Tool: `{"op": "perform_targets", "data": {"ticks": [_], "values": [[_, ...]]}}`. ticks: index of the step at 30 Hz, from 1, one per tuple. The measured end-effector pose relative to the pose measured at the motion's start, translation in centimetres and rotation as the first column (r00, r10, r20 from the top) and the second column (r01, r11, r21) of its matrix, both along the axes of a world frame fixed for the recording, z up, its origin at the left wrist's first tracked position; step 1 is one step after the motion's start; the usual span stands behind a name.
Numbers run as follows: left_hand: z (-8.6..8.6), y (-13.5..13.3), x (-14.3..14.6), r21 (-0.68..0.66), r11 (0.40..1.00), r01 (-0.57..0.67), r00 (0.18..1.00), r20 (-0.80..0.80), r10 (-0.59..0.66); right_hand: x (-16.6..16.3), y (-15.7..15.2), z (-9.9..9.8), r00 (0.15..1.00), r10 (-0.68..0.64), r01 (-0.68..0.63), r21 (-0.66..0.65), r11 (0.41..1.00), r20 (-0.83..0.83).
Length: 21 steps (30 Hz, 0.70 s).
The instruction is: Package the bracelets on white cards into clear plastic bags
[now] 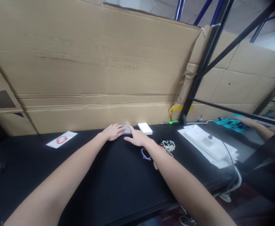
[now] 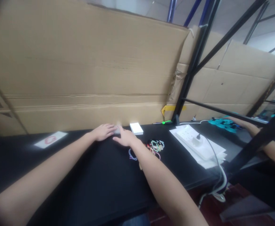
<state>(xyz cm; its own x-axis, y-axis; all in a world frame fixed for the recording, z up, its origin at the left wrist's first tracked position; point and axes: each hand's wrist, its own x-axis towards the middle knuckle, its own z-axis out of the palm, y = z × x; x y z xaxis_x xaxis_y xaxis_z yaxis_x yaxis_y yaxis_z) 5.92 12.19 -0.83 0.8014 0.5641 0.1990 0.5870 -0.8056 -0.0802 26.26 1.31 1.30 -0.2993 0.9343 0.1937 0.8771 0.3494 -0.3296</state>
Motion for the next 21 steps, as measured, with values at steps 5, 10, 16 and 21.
{"op": "perform_targets", "data": {"ticks": [5,10,16,21], "values": [[-0.3,0.4,0.0,-0.079,0.997,-0.003,1.000,0.022,0.005,-0.1,-0.1,0.0,1.000,-0.001,0.002,-0.008,1.000,0.010],[-0.2,-0.1,0.0,-0.163,0.986,-0.038,0.997,0.066,0.049,-0.1,-0.1,0.1,1.000,0.000,0.000,-0.003,1.000,0.005],[-0.4,-0.7,-0.3,-0.229,0.971,-0.072,0.992,0.084,0.094,0.1,-0.2,0.0,1.000,0.001,-0.001,-0.005,1.000,-0.009],[0.4,-1.9,-1.0,-0.148,0.986,-0.079,0.961,0.253,0.115,0.1,-0.1,-0.1,1.000,-0.011,0.010,-0.025,1.000,-0.014]]}}
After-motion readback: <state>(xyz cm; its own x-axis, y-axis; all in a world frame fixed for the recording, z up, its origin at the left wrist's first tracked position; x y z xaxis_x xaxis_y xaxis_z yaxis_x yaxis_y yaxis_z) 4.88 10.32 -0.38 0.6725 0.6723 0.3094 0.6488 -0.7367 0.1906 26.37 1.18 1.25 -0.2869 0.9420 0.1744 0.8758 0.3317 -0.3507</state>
